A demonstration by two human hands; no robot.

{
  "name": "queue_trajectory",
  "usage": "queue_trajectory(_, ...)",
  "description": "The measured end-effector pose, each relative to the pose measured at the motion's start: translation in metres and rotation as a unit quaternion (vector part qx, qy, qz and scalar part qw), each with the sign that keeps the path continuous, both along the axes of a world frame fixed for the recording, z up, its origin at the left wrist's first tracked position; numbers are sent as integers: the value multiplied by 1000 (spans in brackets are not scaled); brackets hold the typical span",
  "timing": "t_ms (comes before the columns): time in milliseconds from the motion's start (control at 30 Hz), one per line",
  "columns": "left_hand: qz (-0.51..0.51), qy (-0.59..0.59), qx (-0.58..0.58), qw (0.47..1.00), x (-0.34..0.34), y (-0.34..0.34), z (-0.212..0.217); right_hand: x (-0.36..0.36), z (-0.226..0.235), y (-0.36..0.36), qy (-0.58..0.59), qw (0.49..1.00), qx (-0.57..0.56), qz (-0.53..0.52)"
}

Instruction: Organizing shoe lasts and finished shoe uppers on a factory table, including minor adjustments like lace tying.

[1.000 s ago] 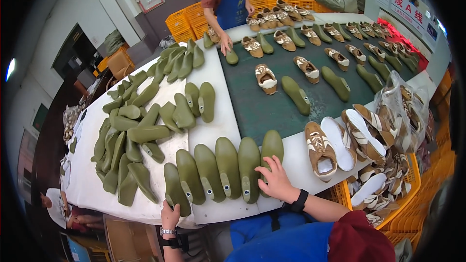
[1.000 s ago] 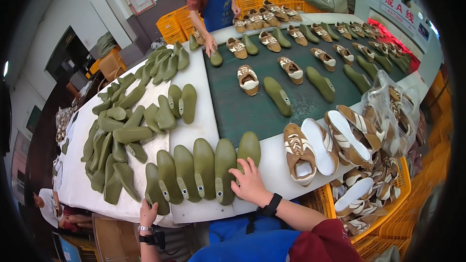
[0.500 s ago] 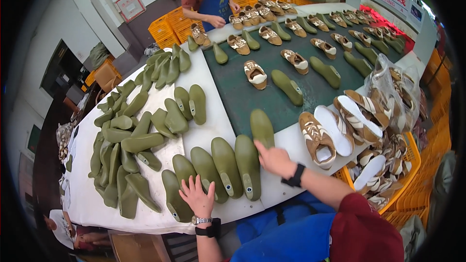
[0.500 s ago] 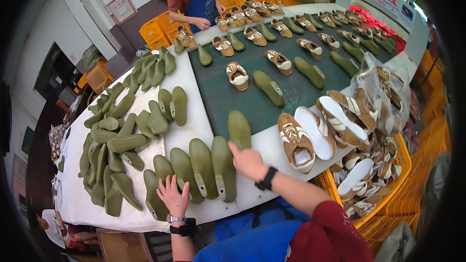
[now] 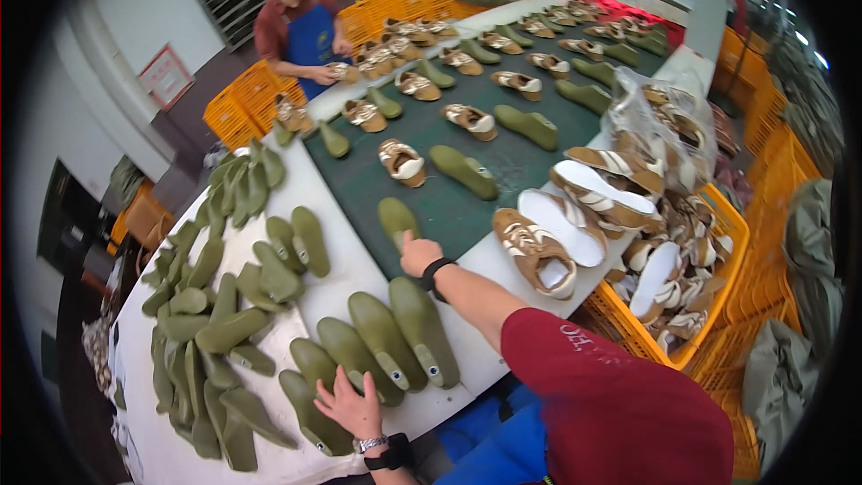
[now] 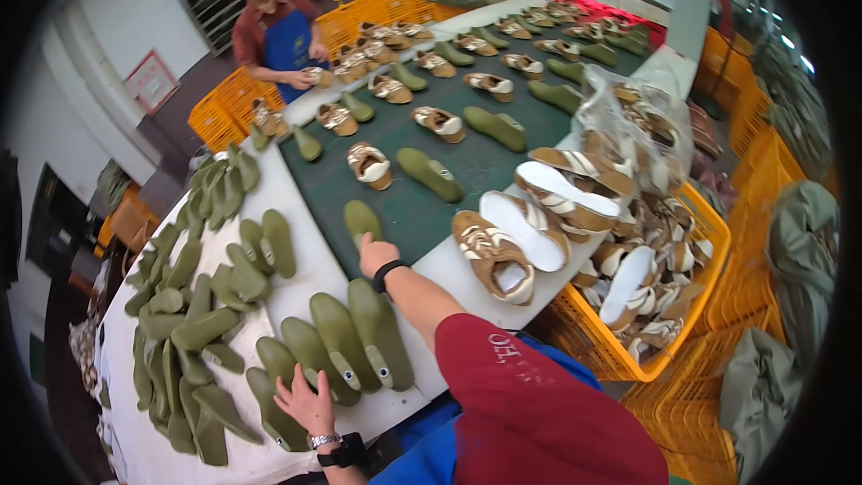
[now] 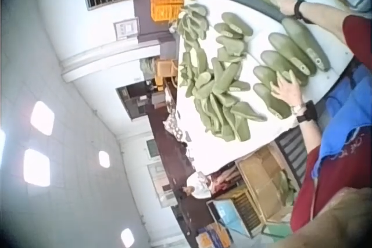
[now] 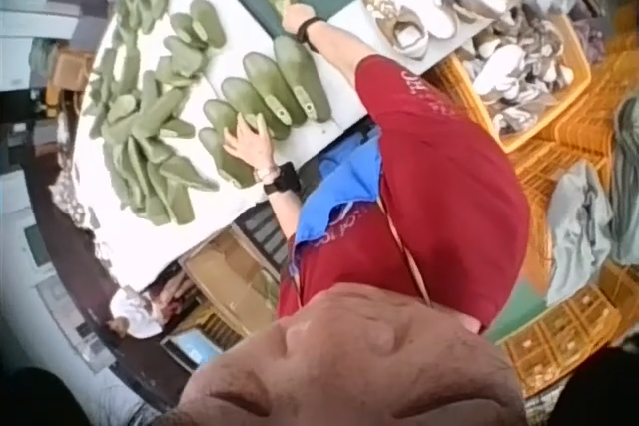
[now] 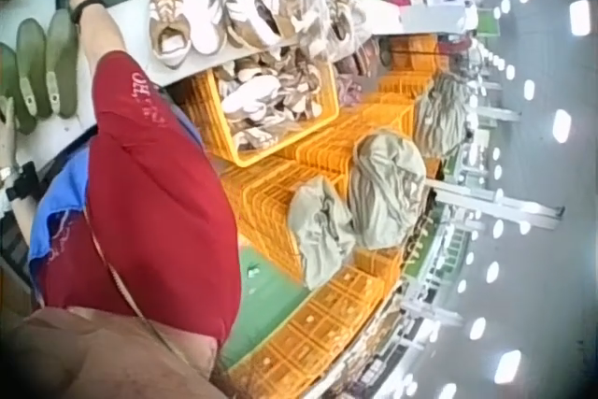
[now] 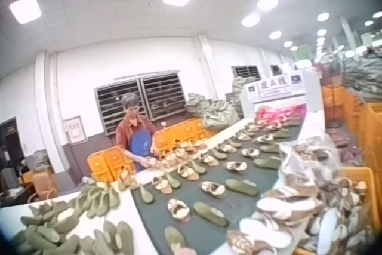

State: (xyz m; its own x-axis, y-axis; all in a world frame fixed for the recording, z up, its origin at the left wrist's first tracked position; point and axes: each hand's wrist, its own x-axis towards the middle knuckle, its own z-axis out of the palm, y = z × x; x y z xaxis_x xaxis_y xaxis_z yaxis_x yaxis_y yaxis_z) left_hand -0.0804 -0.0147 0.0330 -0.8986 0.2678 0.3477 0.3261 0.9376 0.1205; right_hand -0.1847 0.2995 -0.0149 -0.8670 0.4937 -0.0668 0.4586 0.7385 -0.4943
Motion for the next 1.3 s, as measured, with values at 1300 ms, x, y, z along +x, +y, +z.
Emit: queue_trajectory(1300,-362,-144,148,909,70,187,8,267,60,22,160,962,0,221)
